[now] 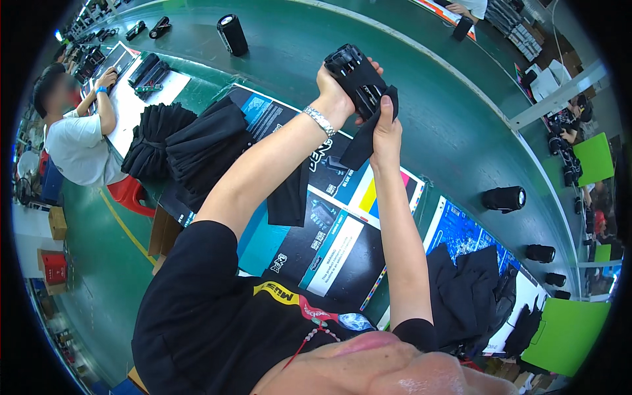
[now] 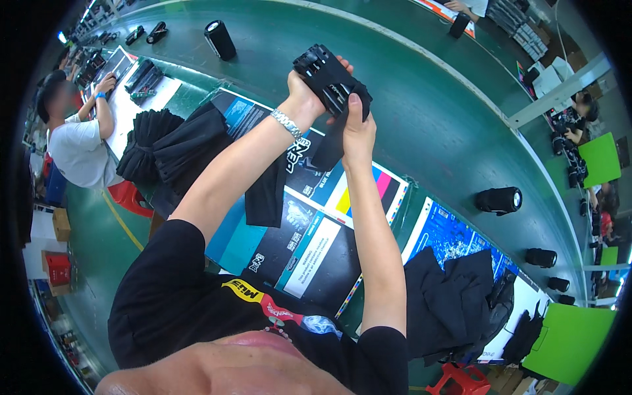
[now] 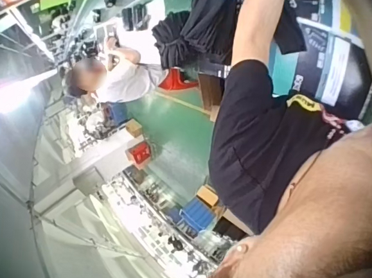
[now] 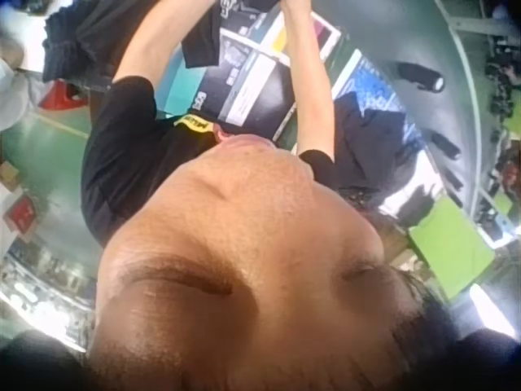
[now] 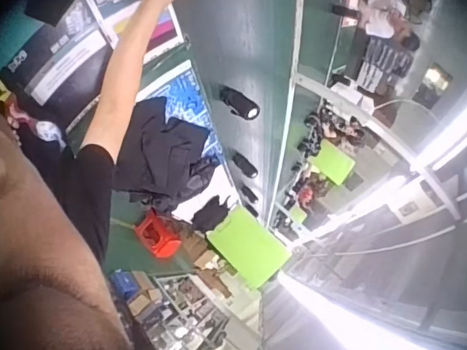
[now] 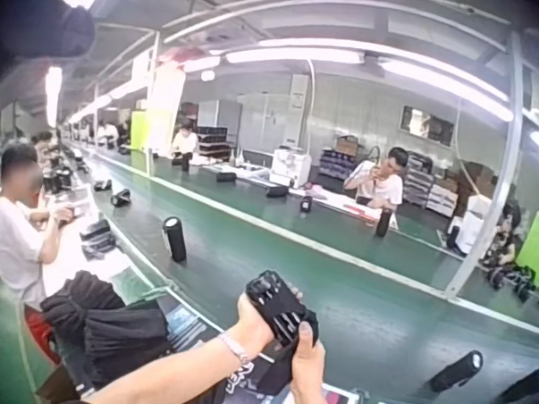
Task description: The person places a black fabric cover over the top of a cylindrical speaker by hand, ensuring it is seated correctly, and then sets the speaker back on the table.
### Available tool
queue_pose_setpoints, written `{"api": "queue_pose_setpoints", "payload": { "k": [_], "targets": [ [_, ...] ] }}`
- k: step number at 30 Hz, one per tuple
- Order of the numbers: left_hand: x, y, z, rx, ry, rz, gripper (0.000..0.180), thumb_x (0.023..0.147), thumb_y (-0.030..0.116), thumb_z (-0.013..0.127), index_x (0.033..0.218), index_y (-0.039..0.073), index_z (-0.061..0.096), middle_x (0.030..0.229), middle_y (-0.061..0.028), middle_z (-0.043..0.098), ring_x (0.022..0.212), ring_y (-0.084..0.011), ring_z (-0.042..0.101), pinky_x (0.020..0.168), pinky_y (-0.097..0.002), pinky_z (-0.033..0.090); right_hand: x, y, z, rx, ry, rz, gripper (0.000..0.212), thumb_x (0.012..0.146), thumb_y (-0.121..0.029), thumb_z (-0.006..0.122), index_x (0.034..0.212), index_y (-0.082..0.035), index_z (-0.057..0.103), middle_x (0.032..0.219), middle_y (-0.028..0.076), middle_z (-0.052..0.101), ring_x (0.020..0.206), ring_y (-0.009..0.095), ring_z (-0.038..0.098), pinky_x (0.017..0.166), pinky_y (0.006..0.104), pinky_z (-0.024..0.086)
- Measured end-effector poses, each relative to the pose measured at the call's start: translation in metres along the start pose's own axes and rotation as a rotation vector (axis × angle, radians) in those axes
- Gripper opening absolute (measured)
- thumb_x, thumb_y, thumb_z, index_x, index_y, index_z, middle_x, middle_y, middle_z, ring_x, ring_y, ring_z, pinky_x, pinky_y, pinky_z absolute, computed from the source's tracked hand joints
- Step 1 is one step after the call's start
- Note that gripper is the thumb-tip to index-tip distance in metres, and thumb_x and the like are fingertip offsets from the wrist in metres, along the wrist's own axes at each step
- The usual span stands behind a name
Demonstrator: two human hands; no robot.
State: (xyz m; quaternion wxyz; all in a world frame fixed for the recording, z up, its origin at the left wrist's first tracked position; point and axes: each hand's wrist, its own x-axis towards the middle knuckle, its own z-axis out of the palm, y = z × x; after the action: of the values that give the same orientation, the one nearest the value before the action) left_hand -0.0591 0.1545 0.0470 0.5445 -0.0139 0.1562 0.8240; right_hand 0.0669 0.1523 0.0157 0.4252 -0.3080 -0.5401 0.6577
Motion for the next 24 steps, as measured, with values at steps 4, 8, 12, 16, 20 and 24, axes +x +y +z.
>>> {"api": "queue_pose_setpoints", "payload": {
  "k": [4, 8, 12, 16, 20, 24],
  "targets": [
    [-0.005, -0.012, 0.004, -0.013, -0.002, 0.087, 0.054, 0.09, 0.035, 0.023, 0.099, -0.005, 0.059, 0.096, -0.0225, 0.063, 0.094, -0.0363, 0.061, 0.084, -0.0473, 0.052, -0.003, -0.001, 0.0, -0.039, 0.107, -0.122, 0.056, 0.089, -0.052, 0.057, 0.103, 0.002, 0.06, 0.075, 0.006, 0.062, 0.064, 0.011, 0.059, 0.056, 0.0238, 0.044],
    [0.003, -0.018, -0.002, -0.044, 0.019, 0.063, 0.052, 0.092, 0.034, 0.021, 0.098, -0.002, 0.058, 0.096, -0.0215, 0.062, 0.093, -0.0363, 0.062, 0.084, -0.0479, 0.052, -0.004, -0.008, -0.007, -0.03, 0.155, -0.134, 0.052, 0.085, -0.046, 0.066, 0.104, 0.002, 0.061, 0.081, 0.009, 0.065, 0.07, 0.014, 0.062, 0.061, 0.0273, 0.047],
    [0.023, -0.014, -0.032, 0.262, 0.434, -0.089, 0.061, 0.097, 0.044, 0.015, 0.122, 0.003, 0.053, 0.123, -0.0143, 0.057, 0.122, -0.0276, 0.049, 0.107, -0.0446, 0.029, 0.017, -0.024, -0.04, -0.582, 0.301, -0.59, 0.056, 0.069, -0.031, 0.082, 0.106, 0.003, 0.059, 0.091, 0.018, 0.065, 0.081, 0.027, 0.064, 0.074, 0.0349, 0.05],
    [0.016, 0.018, -0.044, 0.692, 0.199, 0.153, 0.052, 0.099, 0.046, 0.035, 0.126, 0.006, 0.054, 0.122, -0.0056, 0.061, 0.112, -0.0164, 0.055, 0.096, -0.0332, 0.036, 0.033, -0.046, -0.063, -1.06, 0.106, -0.638, 0.062, 0.063, -0.034, 0.082, 0.11, -0.003, 0.059, 0.102, 0.014, 0.059, 0.094, 0.033, 0.061, 0.077, 0.0408, 0.051],
    [0.013, 0.008, 0.003, 1.147, -0.309, 0.363, 0.04, 0.093, 0.036, 0.057, 0.119, 0.005, 0.061, 0.106, -0.0022, 0.064, 0.088, -0.0105, 0.056, 0.079, -0.0244, 0.041, 0.036, -0.039, -0.064, -1.11, 0.065, -0.418, 0.063, 0.068, -0.036, 0.078, 0.122, -0.014, 0.058, 0.108, 0.013, 0.058, 0.1, 0.031, 0.059, 0.079, 0.0414, 0.05],
    [0.044, -0.002, 0.015, 1.632, -0.426, 0.356, 0.04, 0.085, 0.034, 0.067, 0.109, 0.001, 0.067, 0.082, -0.0004, 0.059, 0.067, -0.0069, 0.045, 0.059, -0.0211, 0.038, 0.042, -0.02, -0.062, -0.956, 0.048, -0.505, 0.048, 0.083, -0.032, 0.065, 0.128, -0.016, 0.057, 0.112, 0.012, 0.06, 0.103, 0.031, 0.059, 0.085, 0.0403, 0.049]
  ]
}}
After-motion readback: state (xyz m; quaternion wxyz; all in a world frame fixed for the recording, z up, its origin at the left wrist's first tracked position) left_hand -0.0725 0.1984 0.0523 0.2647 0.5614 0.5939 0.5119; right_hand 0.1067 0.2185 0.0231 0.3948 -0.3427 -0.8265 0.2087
